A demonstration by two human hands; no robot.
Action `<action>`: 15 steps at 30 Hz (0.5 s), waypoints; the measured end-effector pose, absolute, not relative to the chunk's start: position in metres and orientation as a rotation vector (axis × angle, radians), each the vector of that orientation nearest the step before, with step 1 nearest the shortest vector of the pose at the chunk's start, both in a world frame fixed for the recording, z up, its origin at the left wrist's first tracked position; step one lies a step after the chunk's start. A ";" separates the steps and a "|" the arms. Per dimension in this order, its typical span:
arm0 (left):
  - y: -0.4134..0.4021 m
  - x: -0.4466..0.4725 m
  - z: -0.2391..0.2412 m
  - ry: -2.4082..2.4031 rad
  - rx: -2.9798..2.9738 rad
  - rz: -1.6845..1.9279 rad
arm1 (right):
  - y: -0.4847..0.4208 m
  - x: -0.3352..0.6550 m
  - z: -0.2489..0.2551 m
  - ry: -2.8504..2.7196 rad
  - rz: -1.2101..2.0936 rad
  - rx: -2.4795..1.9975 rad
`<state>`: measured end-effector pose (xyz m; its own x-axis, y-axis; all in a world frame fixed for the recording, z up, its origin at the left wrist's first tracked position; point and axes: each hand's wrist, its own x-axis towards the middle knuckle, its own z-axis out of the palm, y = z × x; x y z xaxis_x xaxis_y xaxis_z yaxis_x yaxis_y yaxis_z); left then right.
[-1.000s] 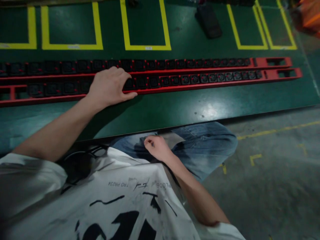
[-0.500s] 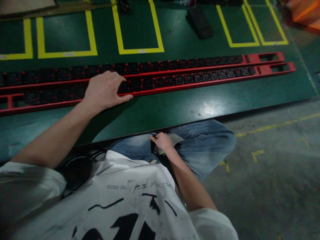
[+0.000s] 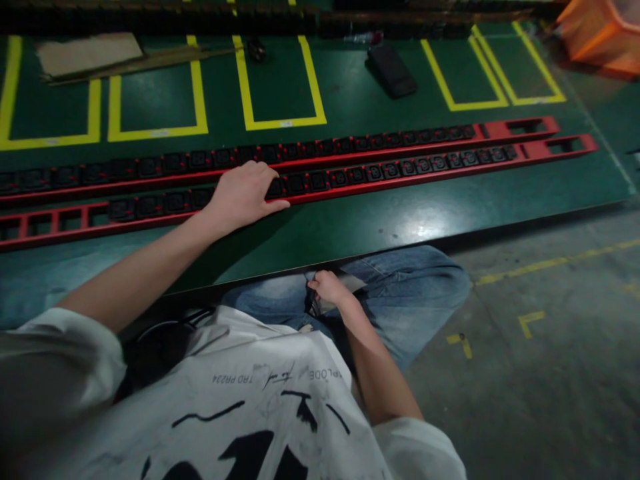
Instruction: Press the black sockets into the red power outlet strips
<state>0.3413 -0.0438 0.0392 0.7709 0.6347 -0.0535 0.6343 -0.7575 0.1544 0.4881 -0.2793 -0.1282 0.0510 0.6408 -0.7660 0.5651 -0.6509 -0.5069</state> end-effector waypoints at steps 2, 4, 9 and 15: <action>-0.048 0.350 0.039 1.014 2.803 0.009 | -0.285 0.492 -0.129 -1.225 1.733 -2.164; -0.050 0.353 0.041 1.019 2.804 0.000 | -0.291 0.496 -0.127 -1.165 1.755 -2.086; -0.045 0.325 0.046 1.066 2.844 -0.075 | -0.308 0.512 -0.095 -1.018 1.673 -1.857; -0.036 0.293 0.042 1.089 2.909 -0.131 | -0.313 0.520 -0.033 -0.933 1.609 -1.516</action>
<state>0.2929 -0.0361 0.0419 0.7511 0.6539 -0.0907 0.6567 -0.7542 0.0014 0.5204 -0.3129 -0.0330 -0.0440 0.8798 -0.4734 -0.0262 -0.4747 -0.8798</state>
